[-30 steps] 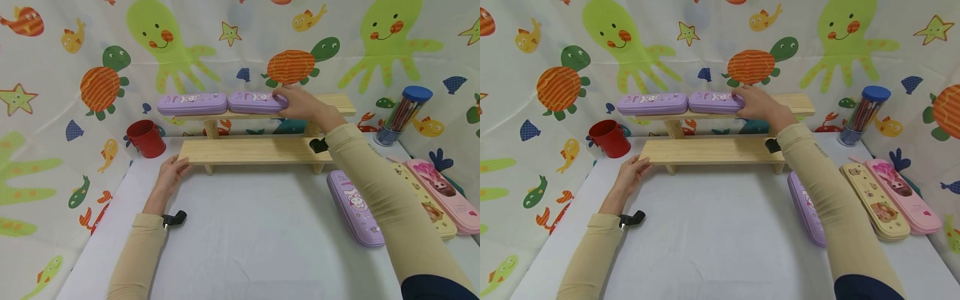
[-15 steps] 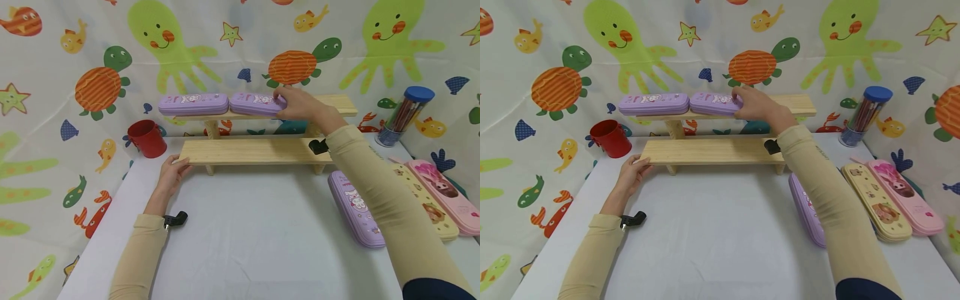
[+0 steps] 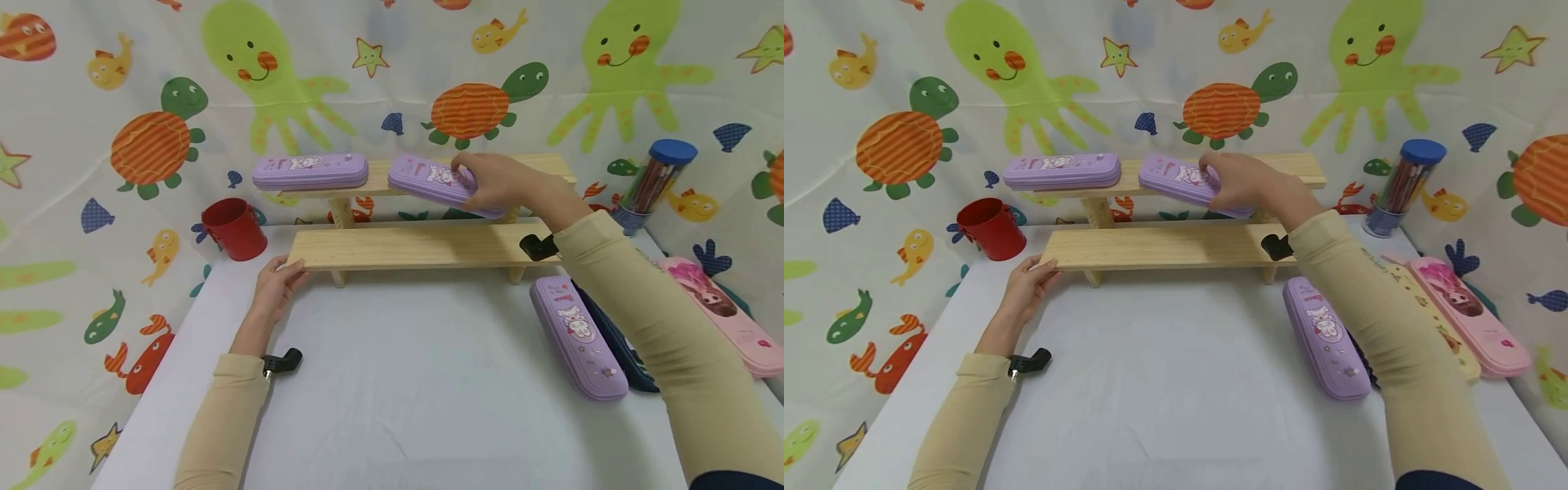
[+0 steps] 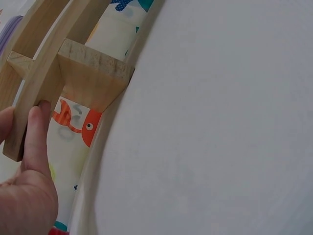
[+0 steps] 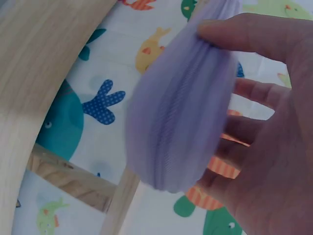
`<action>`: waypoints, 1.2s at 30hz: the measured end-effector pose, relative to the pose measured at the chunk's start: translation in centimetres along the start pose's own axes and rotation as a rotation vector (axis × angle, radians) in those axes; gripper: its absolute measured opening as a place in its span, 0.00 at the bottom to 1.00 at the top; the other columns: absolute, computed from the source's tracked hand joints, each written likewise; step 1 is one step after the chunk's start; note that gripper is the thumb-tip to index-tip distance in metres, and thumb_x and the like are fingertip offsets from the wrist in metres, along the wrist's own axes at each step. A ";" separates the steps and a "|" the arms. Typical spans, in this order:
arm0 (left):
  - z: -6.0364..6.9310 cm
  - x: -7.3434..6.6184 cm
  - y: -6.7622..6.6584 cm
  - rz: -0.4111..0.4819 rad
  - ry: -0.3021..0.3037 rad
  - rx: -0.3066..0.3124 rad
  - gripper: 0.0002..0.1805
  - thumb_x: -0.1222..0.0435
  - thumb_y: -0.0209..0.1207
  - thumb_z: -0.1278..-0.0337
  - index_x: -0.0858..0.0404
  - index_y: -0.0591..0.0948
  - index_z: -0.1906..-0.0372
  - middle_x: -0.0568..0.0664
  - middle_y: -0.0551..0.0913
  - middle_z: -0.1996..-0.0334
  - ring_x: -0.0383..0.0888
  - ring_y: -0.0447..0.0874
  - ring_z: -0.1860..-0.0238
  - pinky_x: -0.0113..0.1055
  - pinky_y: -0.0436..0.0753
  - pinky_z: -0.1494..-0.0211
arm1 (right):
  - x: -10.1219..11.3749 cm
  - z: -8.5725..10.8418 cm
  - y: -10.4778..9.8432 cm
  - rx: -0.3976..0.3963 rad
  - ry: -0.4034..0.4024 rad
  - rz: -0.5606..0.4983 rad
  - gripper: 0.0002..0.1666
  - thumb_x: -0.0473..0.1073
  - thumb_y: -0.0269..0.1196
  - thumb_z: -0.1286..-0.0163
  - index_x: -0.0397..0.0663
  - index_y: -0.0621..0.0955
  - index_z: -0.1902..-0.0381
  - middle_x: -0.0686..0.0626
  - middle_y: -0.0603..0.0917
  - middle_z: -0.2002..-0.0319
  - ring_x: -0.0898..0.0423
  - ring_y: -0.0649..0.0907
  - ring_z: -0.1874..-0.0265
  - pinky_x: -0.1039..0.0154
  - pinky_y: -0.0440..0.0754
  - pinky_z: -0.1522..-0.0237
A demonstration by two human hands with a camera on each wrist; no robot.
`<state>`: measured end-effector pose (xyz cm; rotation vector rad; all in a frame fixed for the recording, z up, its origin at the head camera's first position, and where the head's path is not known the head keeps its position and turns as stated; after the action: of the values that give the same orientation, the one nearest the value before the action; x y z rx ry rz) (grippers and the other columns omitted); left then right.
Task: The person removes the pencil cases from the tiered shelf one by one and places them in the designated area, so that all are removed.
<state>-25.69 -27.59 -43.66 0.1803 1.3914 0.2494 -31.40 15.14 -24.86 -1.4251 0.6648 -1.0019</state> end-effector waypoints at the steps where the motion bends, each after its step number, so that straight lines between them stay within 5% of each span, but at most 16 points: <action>1: 0.0 0.0 -0.1 0.007 -0.004 0.002 0.26 0.65 0.62 0.35 0.63 0.65 0.37 0.48 0.80 0.52 0.34 0.88 0.56 0.25 0.85 0.45 | -0.1 0.3 0.1 -0.006 -0.006 0.008 0.43 0.50 0.66 0.42 0.49 0.64 0.30 0.40 0.74 0.37 0.44 0.73 0.43 0.43 0.75 0.37; 12: 0.2 -0.3 0.0 -0.016 -0.030 0.004 0.38 0.65 0.60 0.33 0.71 0.55 0.26 0.47 0.80 0.52 0.33 0.87 0.55 0.27 0.83 0.42 | -0.9 4.5 2.4 -0.050 0.030 0.035 0.48 0.53 0.68 0.45 0.57 0.62 0.28 0.43 0.76 0.41 0.45 0.79 0.52 0.48 0.83 0.54; 22: 0.2 -0.3 0.0 -0.024 -0.025 -0.003 0.38 0.64 0.60 0.33 0.70 0.56 0.26 0.49 0.77 0.49 0.32 0.87 0.55 0.26 0.83 0.43 | -2.0 6.7 3.8 -0.078 0.015 0.035 0.53 0.53 0.70 0.48 0.54 0.61 0.26 0.42 0.75 0.36 0.44 0.78 0.46 0.43 0.82 0.45; 30: 0.4 -0.5 -0.1 -0.037 -0.029 0.006 0.39 0.63 0.60 0.32 0.69 0.54 0.25 0.48 0.76 0.48 0.32 0.87 0.55 0.25 0.82 0.42 | -2.8 9.1 4.9 -0.060 0.034 0.021 0.52 0.52 0.73 0.48 0.53 0.65 0.27 0.42 0.79 0.43 0.46 0.80 0.52 0.46 0.83 0.52; 36: 0.5 -0.7 0.1 -0.024 -0.046 0.013 0.39 0.64 0.59 0.32 0.69 0.53 0.24 0.48 0.77 0.49 0.32 0.87 0.55 0.25 0.83 0.43 | -3.4 10.8 6.0 -0.039 0.054 0.021 0.54 0.57 0.74 0.48 0.53 0.64 0.27 0.41 0.78 0.39 0.45 0.81 0.49 0.43 0.84 0.48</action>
<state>-25.35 -27.66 -42.93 0.1790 1.3493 0.2156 -22.65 22.56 -30.47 -1.4268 0.7405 -1.0189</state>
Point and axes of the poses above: each hand's wrist, its own z-axis away from the middle knuckle, its own y-axis out of the palm, x = y × z, the point moved 1 cm from there along -z, towards the middle knuckle
